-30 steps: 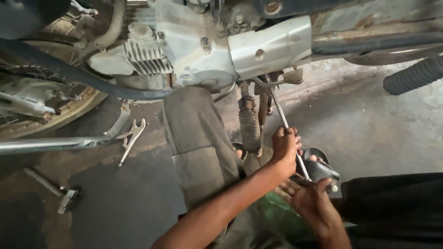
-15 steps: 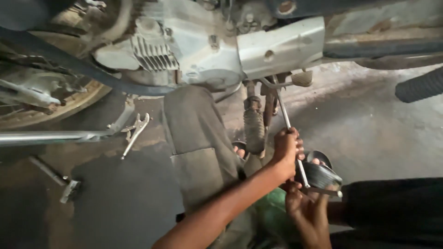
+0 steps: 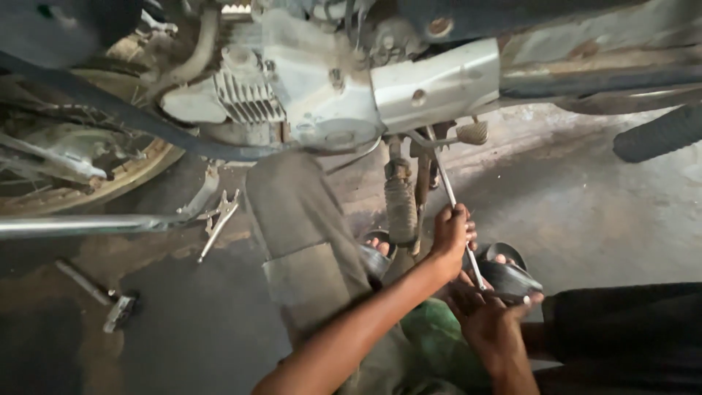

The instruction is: The person sits on the floor beside a motorcycle and works on the engine area near the footpeg. They use a T-handle wrench to turn a fastener, hold a small metal part in the other hand, and reposition the wrench repeatedly while reaching under the bike.

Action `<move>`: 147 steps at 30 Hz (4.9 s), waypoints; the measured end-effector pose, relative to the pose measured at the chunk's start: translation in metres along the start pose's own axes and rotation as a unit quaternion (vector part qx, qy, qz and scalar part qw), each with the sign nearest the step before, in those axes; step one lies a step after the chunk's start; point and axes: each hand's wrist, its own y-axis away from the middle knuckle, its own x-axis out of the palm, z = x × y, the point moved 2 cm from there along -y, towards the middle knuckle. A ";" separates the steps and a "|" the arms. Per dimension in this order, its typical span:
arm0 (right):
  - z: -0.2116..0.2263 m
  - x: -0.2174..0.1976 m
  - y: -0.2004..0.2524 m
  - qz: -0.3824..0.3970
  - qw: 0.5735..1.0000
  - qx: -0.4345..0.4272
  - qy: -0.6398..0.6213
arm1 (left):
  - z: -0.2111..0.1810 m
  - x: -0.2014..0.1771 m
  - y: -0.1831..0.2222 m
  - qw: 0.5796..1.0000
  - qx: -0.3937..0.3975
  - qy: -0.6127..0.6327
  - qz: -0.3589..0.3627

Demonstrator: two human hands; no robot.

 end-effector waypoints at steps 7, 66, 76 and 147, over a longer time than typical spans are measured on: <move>-0.016 -0.016 -0.040 0.070 0.991 -0.073 -0.088 | 0.003 -0.014 -0.018 0.998 -0.042 -0.039 0.031; 0.016 -0.046 -0.109 0.244 0.932 -0.199 -0.181 | -0.213 -0.183 0.010 0.957 0.182 -0.005 -0.225; 0.010 -0.040 -0.111 0.055 0.952 -0.183 -0.240 | -0.210 -0.183 0.022 0.950 0.285 0.103 -0.079; 0.018 -0.050 -0.107 0.120 0.946 -0.180 -0.241 | -0.246 -0.162 0.022 0.878 0.289 -0.279 -0.259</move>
